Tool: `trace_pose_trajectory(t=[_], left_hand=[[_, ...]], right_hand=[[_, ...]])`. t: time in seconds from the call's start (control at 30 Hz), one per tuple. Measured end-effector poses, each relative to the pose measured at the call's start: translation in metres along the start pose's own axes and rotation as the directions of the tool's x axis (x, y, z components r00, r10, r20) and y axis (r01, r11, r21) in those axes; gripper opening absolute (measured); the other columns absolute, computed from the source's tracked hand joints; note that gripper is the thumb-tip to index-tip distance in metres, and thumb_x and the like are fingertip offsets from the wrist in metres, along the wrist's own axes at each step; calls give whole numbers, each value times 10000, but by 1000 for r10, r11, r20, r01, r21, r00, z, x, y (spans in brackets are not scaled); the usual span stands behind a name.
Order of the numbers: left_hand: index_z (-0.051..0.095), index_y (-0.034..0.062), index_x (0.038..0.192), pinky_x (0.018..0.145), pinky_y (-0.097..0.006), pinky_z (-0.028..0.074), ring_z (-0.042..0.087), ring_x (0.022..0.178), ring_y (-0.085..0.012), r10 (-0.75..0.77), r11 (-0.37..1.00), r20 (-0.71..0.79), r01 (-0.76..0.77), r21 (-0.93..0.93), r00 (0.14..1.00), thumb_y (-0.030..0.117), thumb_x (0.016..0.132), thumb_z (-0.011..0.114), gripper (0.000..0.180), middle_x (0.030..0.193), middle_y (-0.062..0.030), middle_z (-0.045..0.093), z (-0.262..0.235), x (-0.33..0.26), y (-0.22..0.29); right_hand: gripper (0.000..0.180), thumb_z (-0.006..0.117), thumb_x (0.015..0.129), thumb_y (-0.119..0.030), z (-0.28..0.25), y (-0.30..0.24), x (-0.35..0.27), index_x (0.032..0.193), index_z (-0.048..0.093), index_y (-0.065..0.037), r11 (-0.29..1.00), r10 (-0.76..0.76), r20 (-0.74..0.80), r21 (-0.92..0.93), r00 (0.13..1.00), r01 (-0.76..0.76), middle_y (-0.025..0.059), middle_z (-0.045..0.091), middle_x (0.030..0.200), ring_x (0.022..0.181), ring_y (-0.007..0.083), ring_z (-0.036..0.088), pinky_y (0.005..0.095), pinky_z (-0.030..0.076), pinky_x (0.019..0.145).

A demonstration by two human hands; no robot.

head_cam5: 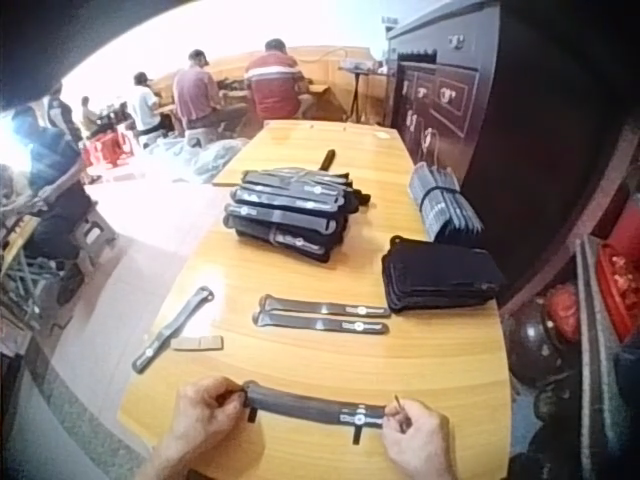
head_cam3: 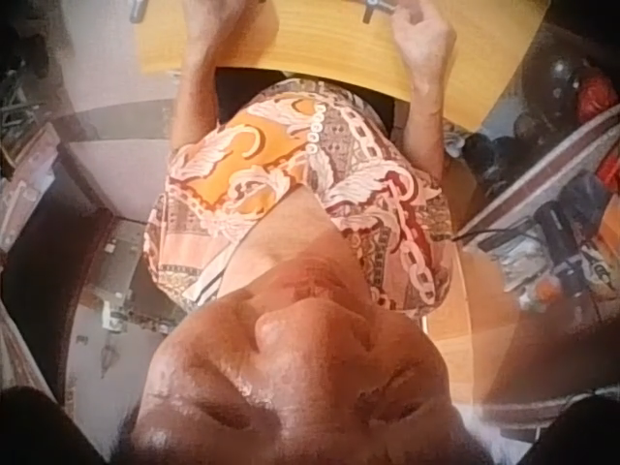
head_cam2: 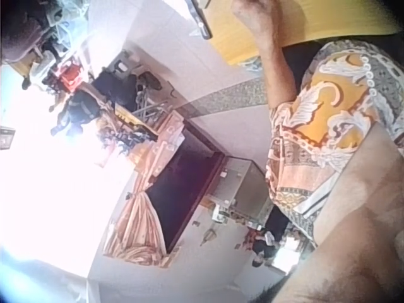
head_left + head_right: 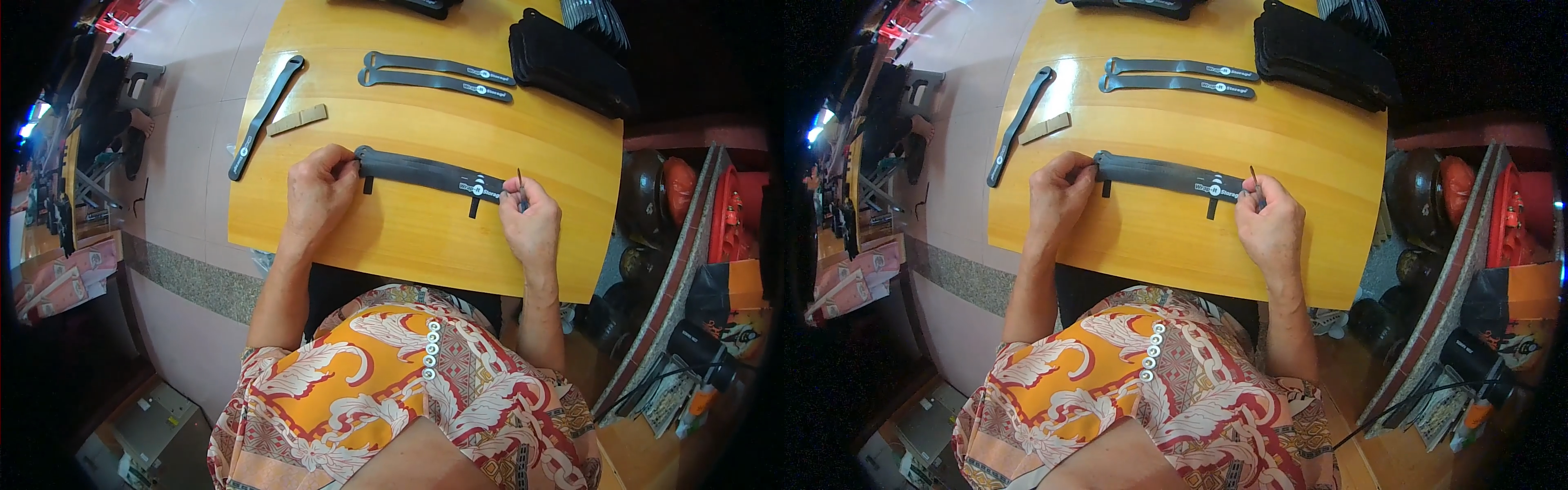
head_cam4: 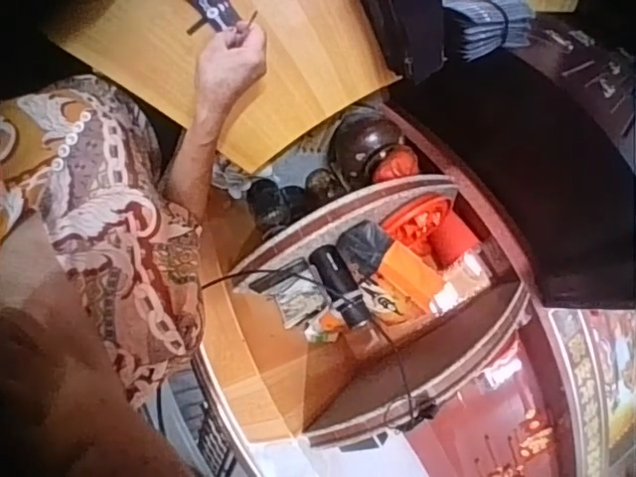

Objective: Assembling small metal hardware components onto black straps at a workbench.

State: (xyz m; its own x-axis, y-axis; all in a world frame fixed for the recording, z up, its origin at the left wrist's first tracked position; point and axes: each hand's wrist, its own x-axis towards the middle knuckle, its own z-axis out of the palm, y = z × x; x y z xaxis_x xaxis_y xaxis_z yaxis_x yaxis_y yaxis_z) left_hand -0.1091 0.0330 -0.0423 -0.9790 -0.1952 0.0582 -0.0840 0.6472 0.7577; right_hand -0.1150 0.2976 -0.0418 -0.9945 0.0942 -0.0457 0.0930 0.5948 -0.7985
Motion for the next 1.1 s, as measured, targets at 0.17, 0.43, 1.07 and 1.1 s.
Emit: trace_pose_trajectory(t=[0.17, 0.43, 1.07, 1.1], left_hand=[[636, -16, 835, 552, -254, 452, 566, 575, -119, 45, 998, -41, -43, 55, 998, 44, 763, 632, 94, 637, -99, 607, -1, -1, 0], [621, 3, 761, 566, -356, 469, 594, 612, -306, 78, 997, -65, -77, 28, 995, 45, 715, 615, 62, 683, -170, 590, 2, -1, 2], [619, 17, 805, 554, -364, 459, 582, 605, -304, 158, 983, -63, -151, 106, 985, 46, 721, 633, 90, 691, -164, 585, 1, -1, 3], [619, 17, 805, 554, -364, 459, 582, 605, -304, 161, 983, -63, -154, 103, 985, 46, 721, 633, 90, 691, -164, 585, 0, -1, 5]], right_hand=[[106, 573, 755, -24, 3, -3, -1, 854, 591, 10, 1000, -17, -4, 8, 1000, 17, 104, 573, 620, 538, 147, 547, 276, 445, 527], [101, 571, 753, -19, 2, -1, -1, 845, 592, 16, 999, -22, -25, -24, 999, 21, 96, 571, 612, 530, 136, 540, 272, 446, 528], [111, 564, 711, -26, 4, -12, 1, 814, 534, 1, 979, -63, -26, -196, 998, 57, 161, 576, 656, 594, 305, 587, 372, 466, 551], [127, 570, 713, -32, 5, -12, 1, 830, 529, -1, 970, -83, -30, -233, 996, 74, 165, 579, 666, 606, 312, 592, 383, 468, 557]])
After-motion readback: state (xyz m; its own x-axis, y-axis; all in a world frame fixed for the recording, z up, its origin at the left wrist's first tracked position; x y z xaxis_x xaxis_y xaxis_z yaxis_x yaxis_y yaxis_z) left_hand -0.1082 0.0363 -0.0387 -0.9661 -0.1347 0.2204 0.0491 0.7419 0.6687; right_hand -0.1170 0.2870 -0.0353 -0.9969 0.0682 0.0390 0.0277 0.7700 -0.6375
